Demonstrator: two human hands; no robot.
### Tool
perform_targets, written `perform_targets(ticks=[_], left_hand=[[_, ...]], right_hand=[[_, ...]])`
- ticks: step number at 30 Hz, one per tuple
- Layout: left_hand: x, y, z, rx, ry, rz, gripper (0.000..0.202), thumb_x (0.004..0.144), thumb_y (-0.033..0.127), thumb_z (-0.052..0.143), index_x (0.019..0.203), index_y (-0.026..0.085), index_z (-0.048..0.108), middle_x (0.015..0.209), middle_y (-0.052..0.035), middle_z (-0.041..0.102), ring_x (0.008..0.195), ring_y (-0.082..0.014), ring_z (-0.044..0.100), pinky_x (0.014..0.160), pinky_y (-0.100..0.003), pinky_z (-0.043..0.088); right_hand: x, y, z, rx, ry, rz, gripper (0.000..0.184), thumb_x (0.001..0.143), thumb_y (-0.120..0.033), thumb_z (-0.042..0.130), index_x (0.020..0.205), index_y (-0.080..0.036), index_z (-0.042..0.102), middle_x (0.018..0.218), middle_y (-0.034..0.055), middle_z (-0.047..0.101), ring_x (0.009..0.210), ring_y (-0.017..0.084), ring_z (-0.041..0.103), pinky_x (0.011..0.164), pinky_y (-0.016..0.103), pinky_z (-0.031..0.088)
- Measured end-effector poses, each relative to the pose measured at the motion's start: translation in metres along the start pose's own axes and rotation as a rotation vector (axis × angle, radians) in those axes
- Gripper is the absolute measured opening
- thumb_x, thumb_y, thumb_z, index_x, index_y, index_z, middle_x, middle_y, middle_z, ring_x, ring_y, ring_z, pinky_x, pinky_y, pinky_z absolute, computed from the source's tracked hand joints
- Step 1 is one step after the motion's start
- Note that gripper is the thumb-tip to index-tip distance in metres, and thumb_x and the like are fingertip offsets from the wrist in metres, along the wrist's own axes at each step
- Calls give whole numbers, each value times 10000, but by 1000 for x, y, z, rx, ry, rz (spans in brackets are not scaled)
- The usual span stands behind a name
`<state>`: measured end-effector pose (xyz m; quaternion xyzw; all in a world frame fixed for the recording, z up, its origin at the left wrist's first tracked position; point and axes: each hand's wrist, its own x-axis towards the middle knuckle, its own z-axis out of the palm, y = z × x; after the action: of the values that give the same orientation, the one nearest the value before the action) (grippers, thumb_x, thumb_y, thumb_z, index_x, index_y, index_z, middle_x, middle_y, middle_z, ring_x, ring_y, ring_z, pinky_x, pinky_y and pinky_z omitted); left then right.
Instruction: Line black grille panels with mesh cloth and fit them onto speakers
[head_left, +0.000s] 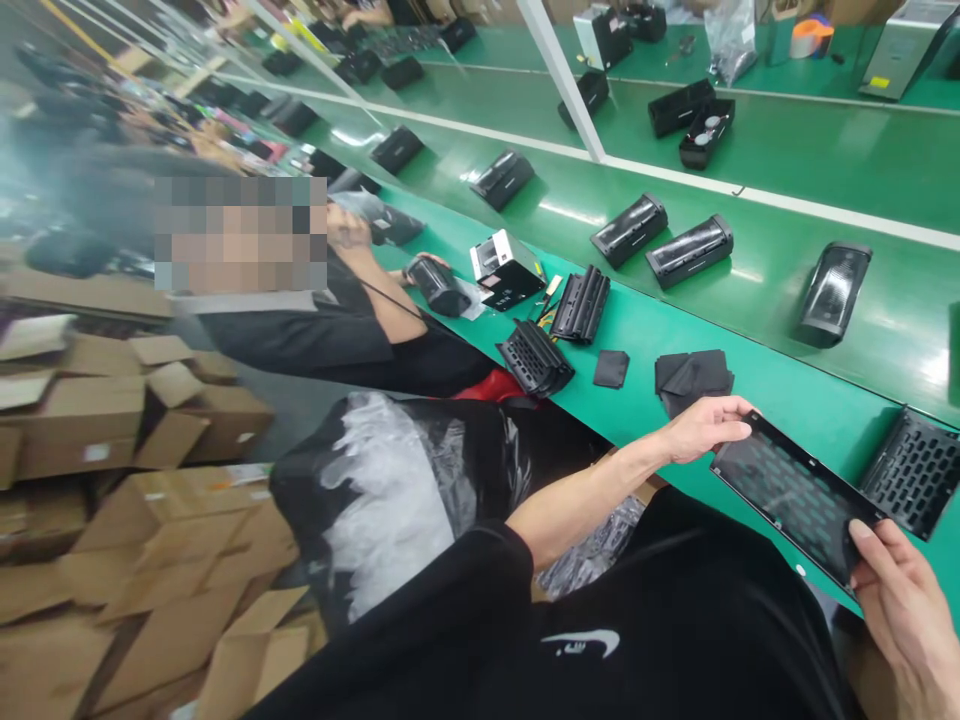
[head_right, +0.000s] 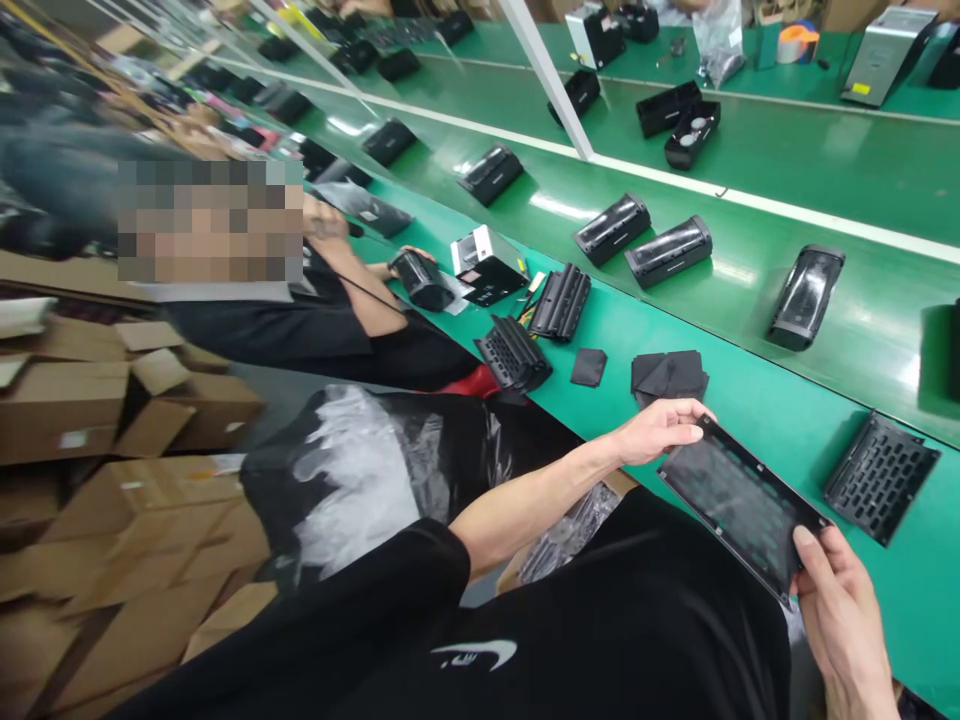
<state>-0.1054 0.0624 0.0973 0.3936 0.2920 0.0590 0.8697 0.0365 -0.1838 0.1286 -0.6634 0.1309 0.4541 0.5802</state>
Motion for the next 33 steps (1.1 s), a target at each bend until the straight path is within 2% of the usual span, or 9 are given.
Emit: perform_targets(ticks=[5, 8, 13, 15, 18, 21, 26, 33], left_hand=[[-11, 8, -1, 27, -171, -17, 684, 612, 314, 1011, 1212, 198, 703, 1080, -55, 726, 916, -139, 688, 859, -279, 525], [-14, 14, 0, 78, -238, -40, 709, 649, 296, 987, 1283, 232, 676, 1116, -59, 711, 952, -155, 686, 859, -295, 536], [-17, 19, 7, 107, -261, -41, 693, 673, 339, 969, 1287, 226, 670, 1098, -62, 687, 955, -165, 667, 827, -291, 529], [-17, 19, 10, 115, -260, -21, 662, 697, 354, 951, 1281, 215, 673, 1025, -41, 667, 881, -136, 628, 777, -262, 497], [-17, 17, 13, 176, -232, 10, 577, 780, 372, 882, 1290, 197, 676, 794, 38, 524, 701, -82, 458, 641, -214, 370], [-17, 15, 16, 237, -211, 4, 575, 782, 358, 857, 1305, 197, 679, 721, 70, 390, 658, -85, 349, 596, -222, 294], [-17, 12, 18, 257, -176, -20, 599, 737, 343, 850, 1298, 209, 687, 790, 23, 525, 705, -114, 457, 640, -244, 373], [-19, 13, 23, 221, -215, -5, 563, 744, 259, 806, 1291, 214, 681, 908, -23, 659, 783, -128, 557, 705, -251, 407]], right_hand=[[-3, 0, -7, -10, 4, -39, 571, 577, -447, 1013, 865, -235, 569, 738, -40, 650, 574, 109, 540, 534, 219, 451], [-4, 1, -14, -42, -4, -35, 579, 586, -458, 1001, 877, -242, 549, 747, -40, 639, 549, 114, 517, 497, 234, 434], [-9, 0, -21, -67, 31, -4, 618, 569, -490, 1013, 892, -250, 543, 693, -69, 575, 518, 105, 486, 457, 223, 410], [-12, -1, -22, -69, 43, 14, 629, 558, -500, 1016, 904, -251, 554, 705, -66, 586, 533, 111, 503, 467, 227, 425], [-14, -1, -25, -65, 38, 21, 647, 544, -499, 1020, 935, -252, 569, 744, -55, 620, 584, 130, 549, 510, 241, 459], [-14, -1, -30, -73, 33, 7, 624, 580, -520, 1005, 936, -255, 567, 722, -59, 608, 577, 135, 538, 518, 258, 448], [-11, 1, -35, -107, 1, 14, 519, 698, -544, 944, 884, -270, 545, 678, -59, 578, 526, 137, 474, 482, 295, 391], [-11, 2, -35, -131, 25, -15, 550, 659, -575, 949, 863, -284, 530, 629, -66, 552, 490, 145, 469, 453, 310, 380]])
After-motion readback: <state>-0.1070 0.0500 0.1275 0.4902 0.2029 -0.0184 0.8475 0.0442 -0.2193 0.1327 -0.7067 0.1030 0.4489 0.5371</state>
